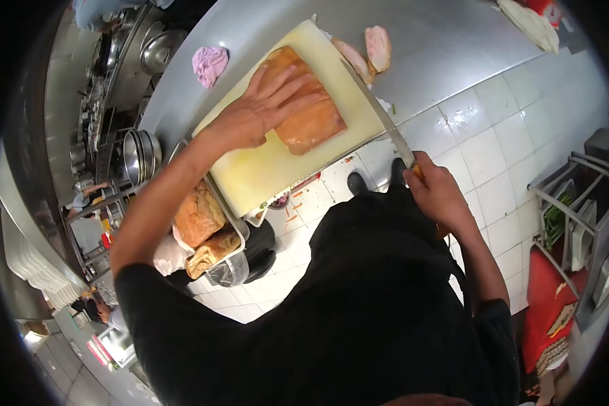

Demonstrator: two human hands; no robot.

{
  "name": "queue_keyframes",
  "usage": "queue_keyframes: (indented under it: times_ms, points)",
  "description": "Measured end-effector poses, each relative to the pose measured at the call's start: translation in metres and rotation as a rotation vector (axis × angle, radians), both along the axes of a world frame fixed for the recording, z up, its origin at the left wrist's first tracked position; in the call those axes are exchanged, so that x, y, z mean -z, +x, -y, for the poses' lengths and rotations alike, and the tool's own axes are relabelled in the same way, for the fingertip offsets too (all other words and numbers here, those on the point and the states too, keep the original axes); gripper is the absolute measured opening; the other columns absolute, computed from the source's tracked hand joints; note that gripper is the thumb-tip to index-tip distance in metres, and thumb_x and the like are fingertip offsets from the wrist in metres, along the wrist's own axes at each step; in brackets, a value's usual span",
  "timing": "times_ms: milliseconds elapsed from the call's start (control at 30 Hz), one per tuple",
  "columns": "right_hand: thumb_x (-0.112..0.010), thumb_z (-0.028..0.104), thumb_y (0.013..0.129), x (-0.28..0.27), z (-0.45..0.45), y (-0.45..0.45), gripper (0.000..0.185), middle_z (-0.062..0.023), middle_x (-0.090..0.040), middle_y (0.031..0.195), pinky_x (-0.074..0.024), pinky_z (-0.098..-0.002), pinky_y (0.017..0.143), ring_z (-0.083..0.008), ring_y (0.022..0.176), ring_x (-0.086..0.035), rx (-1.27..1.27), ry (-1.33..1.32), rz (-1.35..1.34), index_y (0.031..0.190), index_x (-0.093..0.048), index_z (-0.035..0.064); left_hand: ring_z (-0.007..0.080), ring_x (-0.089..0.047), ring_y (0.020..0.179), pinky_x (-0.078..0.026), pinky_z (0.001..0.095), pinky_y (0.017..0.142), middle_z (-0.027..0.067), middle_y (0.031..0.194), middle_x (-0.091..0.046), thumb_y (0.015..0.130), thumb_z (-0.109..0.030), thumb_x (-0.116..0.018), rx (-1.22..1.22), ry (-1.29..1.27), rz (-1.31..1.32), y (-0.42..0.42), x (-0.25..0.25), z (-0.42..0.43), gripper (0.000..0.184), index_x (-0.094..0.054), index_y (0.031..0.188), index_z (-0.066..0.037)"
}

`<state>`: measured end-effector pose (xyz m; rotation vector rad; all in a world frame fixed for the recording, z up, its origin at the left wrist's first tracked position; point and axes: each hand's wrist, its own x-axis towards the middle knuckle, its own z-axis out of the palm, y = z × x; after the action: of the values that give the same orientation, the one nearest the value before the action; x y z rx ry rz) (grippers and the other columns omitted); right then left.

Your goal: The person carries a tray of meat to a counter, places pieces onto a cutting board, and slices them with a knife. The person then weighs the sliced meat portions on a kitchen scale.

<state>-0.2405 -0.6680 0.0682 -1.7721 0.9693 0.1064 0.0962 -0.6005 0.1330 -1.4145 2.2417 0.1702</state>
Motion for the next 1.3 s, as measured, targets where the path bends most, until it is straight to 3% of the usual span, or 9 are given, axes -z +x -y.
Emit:
queue_keyframes:
  times_ms: [133,333,433,533,633,733,933,1033,1300]
  points:
    - [-0.054,0.019,0.091,-0.008,0.003,0.000,0.035,-0.0270,-0.064,0.084,-0.0467,-0.0493,0.074,-0.0455,0.084,-0.061,-0.001,0.018,-0.064,0.120,-0.049,0.0006,0.0299,-0.020,0.143,-0.010,0.0569,0.115,0.0112,0.149,-0.028,0.044,-0.017,-0.085,0.047,0.036,-0.230,0.017,0.029,0.026,0.117,-0.029,0.145,-0.019]
    - [-0.055,0.019,0.092,-0.013,0.002,-0.007,0.034,-0.0233,-0.063,0.078,-0.0471,-0.0416,0.070,-0.0368,0.074,-0.063,0.072,0.016,-0.084,0.121,-0.052,0.0013,0.0332,-0.031,0.133,-0.021,0.0519,0.107,0.0171,0.136,-0.038,0.035,-0.022,-0.085,0.017,-0.059,-0.241,0.025,0.043,0.024,0.121,-0.030,0.143,-0.012]
    - [-0.053,0.018,0.092,-0.024,-0.001,-0.003,0.033,-0.0224,-0.062,0.076,-0.0468,-0.0411,0.068,-0.0357,0.072,-0.062,0.075,0.035,-0.096,0.120,-0.052,0.0011,0.0341,-0.032,0.130,-0.023,0.0519,0.104,0.0187,0.133,-0.039,0.040,-0.036,-0.084,-0.368,-0.132,-0.311,0.033,0.054,0.015,0.122,-0.027,0.145,-0.011]
    - [-0.052,0.017,0.092,-0.029,-0.007,0.005,0.034,-0.0202,-0.061,0.071,-0.0463,-0.0424,0.065,-0.0348,0.066,-0.061,0.072,0.037,-0.135,0.122,-0.050,0.0020,0.0348,-0.032,0.131,-0.024,0.0514,0.104,0.0198,0.136,-0.037,0.044,-0.054,-0.081,-0.952,-0.242,-0.269,0.021,0.062,0.011,0.126,-0.024,0.147,-0.009]
    - [-0.051,0.016,0.092,-0.030,-0.011,0.017,0.030,-0.0216,-0.061,0.071,-0.0463,-0.0459,0.063,-0.0385,0.066,-0.061,0.034,-0.044,-0.142,0.119,-0.049,0.0023,0.0354,-0.029,0.132,-0.026,0.0511,0.104,0.0197,0.138,-0.036,0.043,-0.066,-0.078,-1.077,-0.277,-0.299,0.012,0.064,0.006,0.135,-0.020,0.150,-0.009]
    - [-0.049,0.012,0.092,-0.023,-0.014,0.025,0.022,-0.0252,-0.062,0.073,-0.0451,-0.0534,0.063,-0.0466,0.070,-0.060,-0.036,-0.227,-0.157,0.111,-0.048,0.0022,0.0356,-0.029,0.133,-0.024,0.0530,0.103,0.0200,0.136,-0.040,0.046,-0.065,-0.078,-1.196,-0.266,-0.488,0.008,0.072,-0.004,0.129,-0.024,0.148,-0.006]
    - [-0.051,0.010,0.090,-0.059,-0.029,0.053,0.024,-0.0269,-0.061,0.071,-0.0445,-0.0559,0.065,-0.0478,0.071,-0.059,-0.100,-0.517,-0.077,0.112,-0.046,0.0017,0.0284,-0.045,0.124,-0.033,0.0459,0.104,0.0140,0.125,-0.054,0.074,-0.054,-0.067,-1.309,-0.711,-0.886,0.049,0.107,-0.042,0.074,-0.055,0.127,-0.004]
    - [-0.051,0.008,0.089,-0.070,-0.037,0.080,0.023,-0.0276,-0.061,0.071,-0.0448,-0.0565,0.066,-0.0478,0.071,-0.059,-0.213,-0.590,-0.007,0.111,-0.047,0.0015,0.0290,-0.050,0.118,-0.038,0.0430,0.099,0.0120,0.119,-0.057,0.078,-0.046,-0.065,-1.280,-0.789,-0.912,0.037,0.119,-0.045,0.058,-0.061,0.117,-0.003]
    - [-0.049,0.011,0.089,-0.079,-0.052,0.121,0.022,-0.0302,-0.061,0.074,-0.0453,-0.0551,0.075,-0.0473,0.079,-0.060,-0.285,-0.606,-0.135,0.106,-0.047,-0.0027,0.0286,-0.053,0.113,-0.040,0.0414,0.097,0.0115,0.116,-0.058,0.078,-0.040,-0.065,-1.311,-0.882,-0.859,0.020,0.121,-0.049,0.052,-0.063,0.115,-0.004]
